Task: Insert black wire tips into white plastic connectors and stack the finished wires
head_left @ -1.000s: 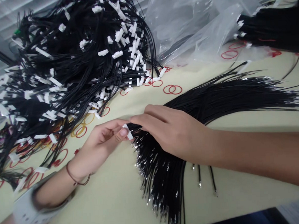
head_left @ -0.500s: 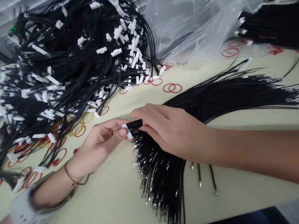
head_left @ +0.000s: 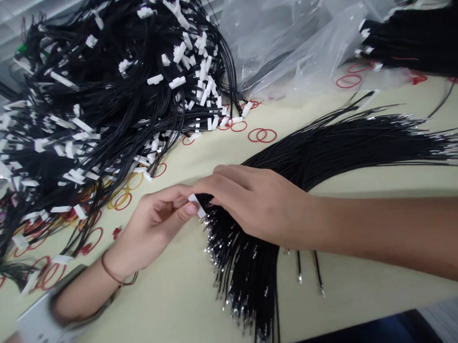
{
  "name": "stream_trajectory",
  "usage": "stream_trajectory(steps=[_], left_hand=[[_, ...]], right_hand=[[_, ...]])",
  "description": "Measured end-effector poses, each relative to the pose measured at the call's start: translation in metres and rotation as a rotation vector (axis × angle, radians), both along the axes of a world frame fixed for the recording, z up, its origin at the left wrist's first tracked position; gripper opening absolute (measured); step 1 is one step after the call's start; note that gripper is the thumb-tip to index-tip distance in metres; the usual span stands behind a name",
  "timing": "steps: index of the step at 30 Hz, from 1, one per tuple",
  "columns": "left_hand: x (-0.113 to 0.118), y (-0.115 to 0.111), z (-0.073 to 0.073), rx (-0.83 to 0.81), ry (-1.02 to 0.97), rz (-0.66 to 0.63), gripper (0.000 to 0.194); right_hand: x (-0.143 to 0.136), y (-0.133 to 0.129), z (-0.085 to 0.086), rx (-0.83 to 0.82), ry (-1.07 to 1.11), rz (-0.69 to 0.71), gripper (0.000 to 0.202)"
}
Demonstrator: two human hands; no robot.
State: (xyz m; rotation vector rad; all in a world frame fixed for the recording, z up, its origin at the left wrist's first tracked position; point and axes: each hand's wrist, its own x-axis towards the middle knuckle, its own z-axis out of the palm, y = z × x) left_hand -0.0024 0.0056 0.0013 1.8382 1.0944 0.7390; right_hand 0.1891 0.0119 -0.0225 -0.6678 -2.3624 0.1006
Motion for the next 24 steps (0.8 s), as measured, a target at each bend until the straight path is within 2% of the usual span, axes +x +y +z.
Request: stream_trajectory(steps=[4, 7, 9, 11, 14, 19, 24], left_hand=[[0.000, 0.003, 0.000, -0.053, -0.013, 0.042, 0.011], [0.000, 0.005, -0.001, -0.067, -0.014, 0.072, 0.010], [0.001, 0.005, -0.001, -0.082, -0.026, 0.085, 0.010], [0.002, 0.005, 0.000, -0.111, -0.041, 0.097, 0.011], [0.002, 0.004, 0.001, -0.155, -0.060, 0.105, 0.010], [0.000, 0.004, 0.000, -0.194, -0.067, 0.135, 0.011], [0.000, 0.005, -0.001, -0.160, -0.054, 0.159, 0.011]], right_hand=[[0.005, 0.005, 0.011, 0.082, -0.057, -0.088, 0.022], [0.012, 0.012, 0.021, 0.114, -0.093, 0.071, 0.019], [0.016, 0.015, 0.024, 0.029, -0.191, 0.193, 0.017], [0.018, 0.016, 0.022, -0.047, -0.296, 0.218, 0.013], [0.017, 0.015, 0.016, -0.052, -0.338, 0.189, 0.010], [0.018, 0.012, 0.012, 0.035, -0.315, 0.162, 0.014], [0.017, 0.013, 0.014, 0.066, -0.315, 0.004, 0.015]])
